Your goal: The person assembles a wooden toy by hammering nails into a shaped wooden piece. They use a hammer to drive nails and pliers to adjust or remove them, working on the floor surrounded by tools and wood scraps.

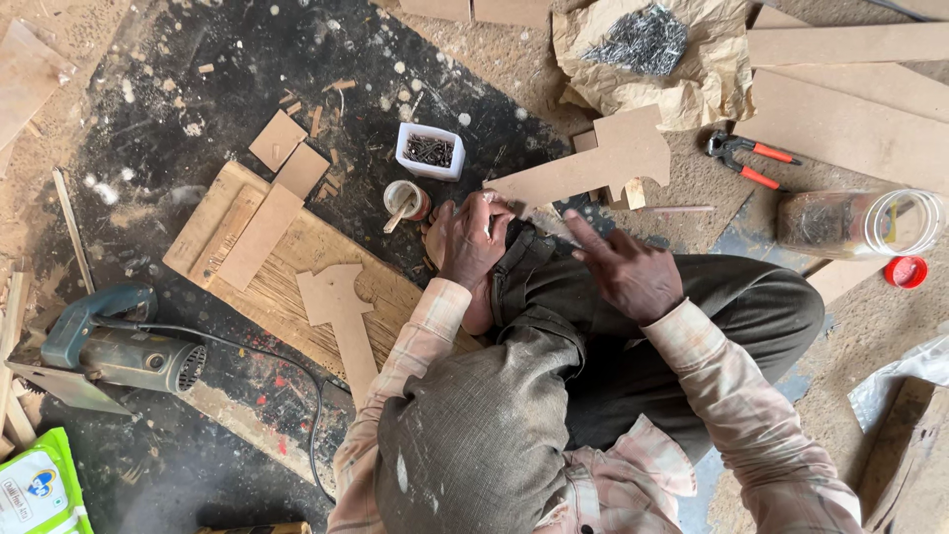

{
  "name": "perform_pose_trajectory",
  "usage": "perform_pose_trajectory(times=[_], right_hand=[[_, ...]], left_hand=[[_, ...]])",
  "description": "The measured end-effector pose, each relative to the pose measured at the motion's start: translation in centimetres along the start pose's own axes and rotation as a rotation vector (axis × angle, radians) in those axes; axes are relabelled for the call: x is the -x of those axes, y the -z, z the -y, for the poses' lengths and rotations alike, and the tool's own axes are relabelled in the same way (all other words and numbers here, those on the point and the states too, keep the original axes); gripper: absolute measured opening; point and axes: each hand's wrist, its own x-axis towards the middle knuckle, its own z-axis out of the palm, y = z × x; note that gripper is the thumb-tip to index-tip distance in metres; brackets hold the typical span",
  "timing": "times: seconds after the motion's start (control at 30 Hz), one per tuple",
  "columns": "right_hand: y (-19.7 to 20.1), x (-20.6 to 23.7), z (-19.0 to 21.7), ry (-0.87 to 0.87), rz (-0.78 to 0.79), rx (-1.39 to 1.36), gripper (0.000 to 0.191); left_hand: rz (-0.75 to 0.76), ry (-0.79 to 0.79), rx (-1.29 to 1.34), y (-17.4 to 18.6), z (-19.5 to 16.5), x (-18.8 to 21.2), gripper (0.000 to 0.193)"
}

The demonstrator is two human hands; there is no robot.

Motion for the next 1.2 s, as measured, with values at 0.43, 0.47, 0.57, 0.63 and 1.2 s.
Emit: perform_pose_trajectory(times=[0.43,0.47,0.57,0.63,1.2], right_hand=[[-0.6,0.2,-0.4,-0.031,0.032,-0.048,0.061],[-0.5,0.3,-0.4,-0.021,0.017,-0.063,0.061],[-0.2,0.1,-0.4,-0.004,0.001,-0.065,0.062],[0.0,0.0,-0.4,-0.008,0.039,-0.024,0.061],[-6.2,-2.8,-2.1,-0.420,-0.218,-0.459,0.080]], left_hand=[[-0.014,-0.028,-0.005,0.3,-0.2,-0.1,0.024],[-0.014,-0.040,-0.004,0.4,-0.3,0.0,0.023],[0.004,0.003,-0.013,0.4,-0.3,0.0,0.025],[0.024,0.018,-0.018,0.4,-0.3,0.0,0.024],[-0.004,-0.045,-0.021,1.1,-1.0,-0.2,0.023]])
